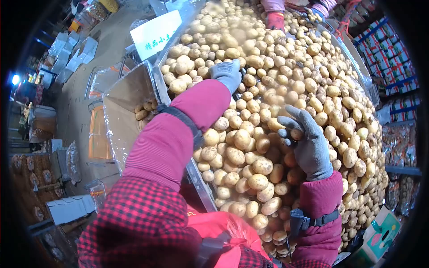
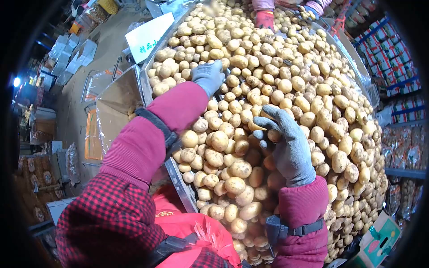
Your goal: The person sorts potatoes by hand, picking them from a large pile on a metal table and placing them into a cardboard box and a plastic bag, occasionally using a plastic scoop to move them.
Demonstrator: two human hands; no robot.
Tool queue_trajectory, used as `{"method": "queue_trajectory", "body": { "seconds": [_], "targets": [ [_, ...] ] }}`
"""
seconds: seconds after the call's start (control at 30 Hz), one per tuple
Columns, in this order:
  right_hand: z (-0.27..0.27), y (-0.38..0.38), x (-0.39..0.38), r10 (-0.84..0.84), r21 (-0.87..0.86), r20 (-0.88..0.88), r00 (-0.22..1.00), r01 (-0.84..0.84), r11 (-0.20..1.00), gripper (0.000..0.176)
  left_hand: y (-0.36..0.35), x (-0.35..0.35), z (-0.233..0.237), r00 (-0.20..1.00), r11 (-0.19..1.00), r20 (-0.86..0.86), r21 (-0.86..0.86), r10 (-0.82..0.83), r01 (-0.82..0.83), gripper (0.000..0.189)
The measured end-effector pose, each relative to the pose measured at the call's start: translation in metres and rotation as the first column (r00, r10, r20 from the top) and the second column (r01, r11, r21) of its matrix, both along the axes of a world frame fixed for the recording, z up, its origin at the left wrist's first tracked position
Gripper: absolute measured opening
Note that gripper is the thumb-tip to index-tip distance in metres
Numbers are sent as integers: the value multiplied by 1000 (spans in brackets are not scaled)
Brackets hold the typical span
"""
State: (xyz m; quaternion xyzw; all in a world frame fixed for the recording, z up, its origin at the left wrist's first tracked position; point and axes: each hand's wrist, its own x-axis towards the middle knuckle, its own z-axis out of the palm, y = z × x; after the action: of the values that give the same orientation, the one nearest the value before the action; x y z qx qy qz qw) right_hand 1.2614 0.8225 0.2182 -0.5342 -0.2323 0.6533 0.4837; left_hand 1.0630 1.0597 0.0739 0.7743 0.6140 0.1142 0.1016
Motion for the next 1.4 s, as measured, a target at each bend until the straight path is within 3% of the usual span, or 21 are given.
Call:
{"method": "queue_trajectory", "body": {
  "seconds": [0.07,0.13,0.2,0.23,0.3,0.33,0.37,0.43,0.47,0.5,0.53,0.6,0.63,0.7,0.83,1.03,1.17,1.3,1.33,1.37,1.4],
  "targets": [
    [2,0,-1,-7,-7,4,1000,7,1000,54,1,1,0,998,998,-15,-5,68,-68,33],
    [-3,1,4,0,-20,-10,1000,0,1000,59,-12,-6,24,987,993,157,-115,30,-12,32],
    [8,3,-3,-9,-42,-37,999,7,999,61,-44,0,56,922,994,380,-47,-69,94,29],
    [10,2,-7,-24,-70,-64,998,19,997,62,-66,6,76,809,976,566,-34,-157,214,27],
    [5,2,-9,-38,12,-129,991,39,999,60,-103,18,113,672,879,607,99,-424,466,31],
    [1,2,-6,-87,-12,-156,984,86,996,57,-108,26,104,456,733,677,183,-577,655,37],
    [-1,3,0,-138,-35,-182,974,134,990,54,-117,30,107,325,648,658,328,-679,688,44],
    [-2,3,11,-63,12,-256,965,69,998,51,-109,21,109,295,610,584,468,-756,639,46],
    [-4,1,16,11,62,-323,946,9,998,48,-103,3,131,504,736,599,229,-622,637,44],
    [-1,0,15,-5,62,-329,944,27,998,48,-71,-5,104,494,776,608,389,-622,497,40],
    [5,-1,9,-27,39,-248,968,38,998,46,-44,-24,96,737,872,466,278,-490,404,43],
    [6,-2,7,-59,27,-189,980,65,998,45,10,-60,75,971,973,102,98,-217,207,43],
    [5,-1,7,-71,24,-188,980,77,997,45,42,-81,54,983,990,-119,-49,-138,133,44],
    [2,1,5,-106,30,-209,972,115,993,46,67,-95,40,964,994,-253,-81,-87,68,42],
    [2,2,3,-109,55,-222,969,124,991,50,73,-90,42,949,991,-309,-136,-55,13,40],
    [-2,3,6,-108,40,-214,971,119,992,48,67,-95,59,907,954,-337,-240,-253,178,48],
    [2,3,3,-110,-8,-177,978,110,994,46,76,-101,63,938,916,-204,-348,-281,199,49],
    [2,3,3,-74,-2,-209,975,75,997,48,64,-107,48,977,956,20,-206,-210,210,39],
    [0,3,4,-45,27,-184,982,51,998,54,55,-105,48,963,949,235,-253,-130,189,32],
    [1,4,4,-43,24,-184,982,48,999,54,60,-104,28,843,939,533,-247,-74,239,27],
    [2,5,4,-39,25,-200,979,45,999,58,46,-91,43,737,915,669,-232,-97,331,25]
  ]
}}
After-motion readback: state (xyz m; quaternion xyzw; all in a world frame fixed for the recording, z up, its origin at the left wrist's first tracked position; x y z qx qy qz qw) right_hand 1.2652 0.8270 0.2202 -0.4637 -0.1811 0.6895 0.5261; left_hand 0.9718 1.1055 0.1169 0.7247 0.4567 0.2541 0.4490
